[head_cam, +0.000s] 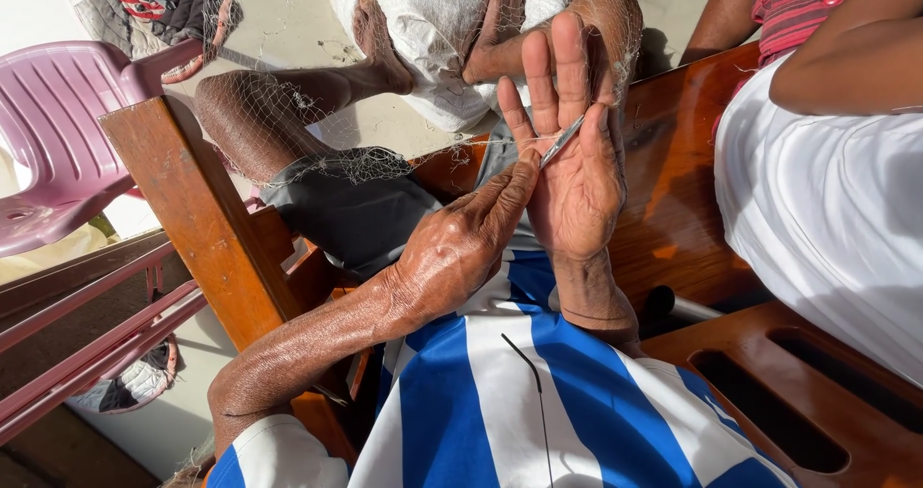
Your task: Repairing or weaving a fishing net using a netting needle and thread.
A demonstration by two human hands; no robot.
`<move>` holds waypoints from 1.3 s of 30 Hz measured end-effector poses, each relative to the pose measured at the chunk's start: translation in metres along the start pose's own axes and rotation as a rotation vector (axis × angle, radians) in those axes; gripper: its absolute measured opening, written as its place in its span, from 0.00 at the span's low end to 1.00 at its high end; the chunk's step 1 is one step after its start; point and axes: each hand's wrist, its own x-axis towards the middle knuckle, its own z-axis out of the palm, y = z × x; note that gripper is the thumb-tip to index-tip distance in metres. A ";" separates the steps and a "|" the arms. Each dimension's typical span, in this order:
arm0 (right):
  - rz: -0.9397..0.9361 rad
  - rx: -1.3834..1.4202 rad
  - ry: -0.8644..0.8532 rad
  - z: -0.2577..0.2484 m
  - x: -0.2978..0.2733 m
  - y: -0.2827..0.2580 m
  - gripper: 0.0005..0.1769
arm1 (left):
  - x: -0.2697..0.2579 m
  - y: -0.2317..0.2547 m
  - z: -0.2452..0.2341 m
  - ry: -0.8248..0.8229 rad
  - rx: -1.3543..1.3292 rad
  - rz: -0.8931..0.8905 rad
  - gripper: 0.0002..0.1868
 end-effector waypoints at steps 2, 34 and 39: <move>0.007 0.069 0.011 -0.001 0.002 0.001 0.42 | 0.001 0.001 -0.003 -0.042 -0.028 -0.008 0.52; -0.446 -0.888 -0.499 -0.062 -0.006 -0.007 0.35 | 0.002 0.026 -0.036 0.222 -0.482 0.086 0.30; -0.512 -0.972 -0.536 -0.067 -0.016 -0.010 0.35 | -0.003 0.031 -0.012 0.339 -0.483 0.089 0.30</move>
